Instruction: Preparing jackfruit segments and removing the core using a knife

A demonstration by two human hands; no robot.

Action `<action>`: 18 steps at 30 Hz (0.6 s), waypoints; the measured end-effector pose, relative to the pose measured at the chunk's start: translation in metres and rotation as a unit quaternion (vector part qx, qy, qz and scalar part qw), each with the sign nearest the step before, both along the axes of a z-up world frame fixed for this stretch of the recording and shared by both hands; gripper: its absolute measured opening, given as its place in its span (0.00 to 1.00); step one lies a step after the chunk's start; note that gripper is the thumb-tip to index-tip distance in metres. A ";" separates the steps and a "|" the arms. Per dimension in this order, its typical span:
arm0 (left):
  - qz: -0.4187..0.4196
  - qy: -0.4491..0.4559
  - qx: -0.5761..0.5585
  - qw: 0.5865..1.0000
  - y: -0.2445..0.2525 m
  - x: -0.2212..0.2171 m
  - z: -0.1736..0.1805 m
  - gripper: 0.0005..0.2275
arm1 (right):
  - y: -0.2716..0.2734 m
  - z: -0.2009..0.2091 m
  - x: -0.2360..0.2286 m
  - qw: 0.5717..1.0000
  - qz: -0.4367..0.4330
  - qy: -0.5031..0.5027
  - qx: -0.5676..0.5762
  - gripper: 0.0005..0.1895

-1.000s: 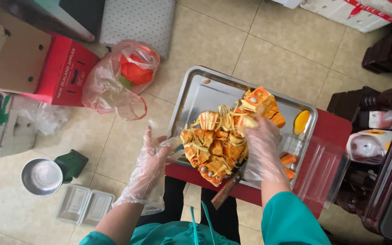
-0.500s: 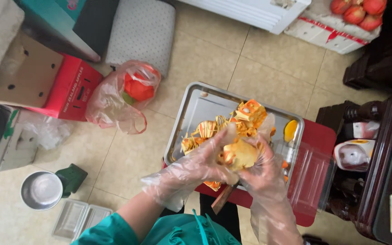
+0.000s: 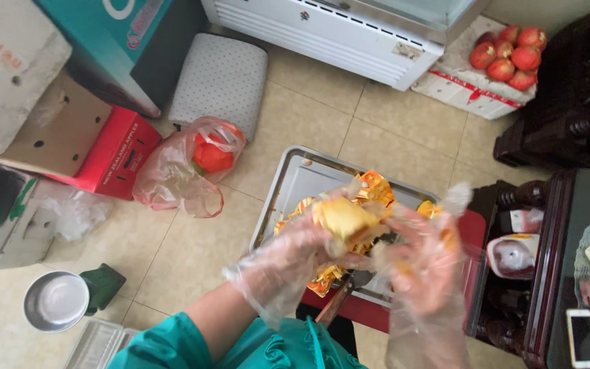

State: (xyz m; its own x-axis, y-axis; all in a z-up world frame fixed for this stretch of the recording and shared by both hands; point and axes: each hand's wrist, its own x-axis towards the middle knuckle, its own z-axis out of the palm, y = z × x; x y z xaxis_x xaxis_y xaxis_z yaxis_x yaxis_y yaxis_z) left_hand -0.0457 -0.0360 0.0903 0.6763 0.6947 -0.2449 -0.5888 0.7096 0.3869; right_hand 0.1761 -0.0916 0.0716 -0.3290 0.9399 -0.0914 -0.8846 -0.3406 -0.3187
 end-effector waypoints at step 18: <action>-0.068 -0.096 -0.213 0.970 0.001 -0.008 0.008 0.19 | -0.009 0.028 -0.053 0.680 -0.311 -0.654 0.114 0.26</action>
State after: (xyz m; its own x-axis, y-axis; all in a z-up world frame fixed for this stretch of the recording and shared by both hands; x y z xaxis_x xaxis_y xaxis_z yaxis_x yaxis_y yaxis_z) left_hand -0.0538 -0.0353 0.0981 0.8158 0.4604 -0.3499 -0.5117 0.8567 -0.0657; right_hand 0.1227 -0.1001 0.0994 0.3621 0.8985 0.2481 0.2551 0.1605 -0.9535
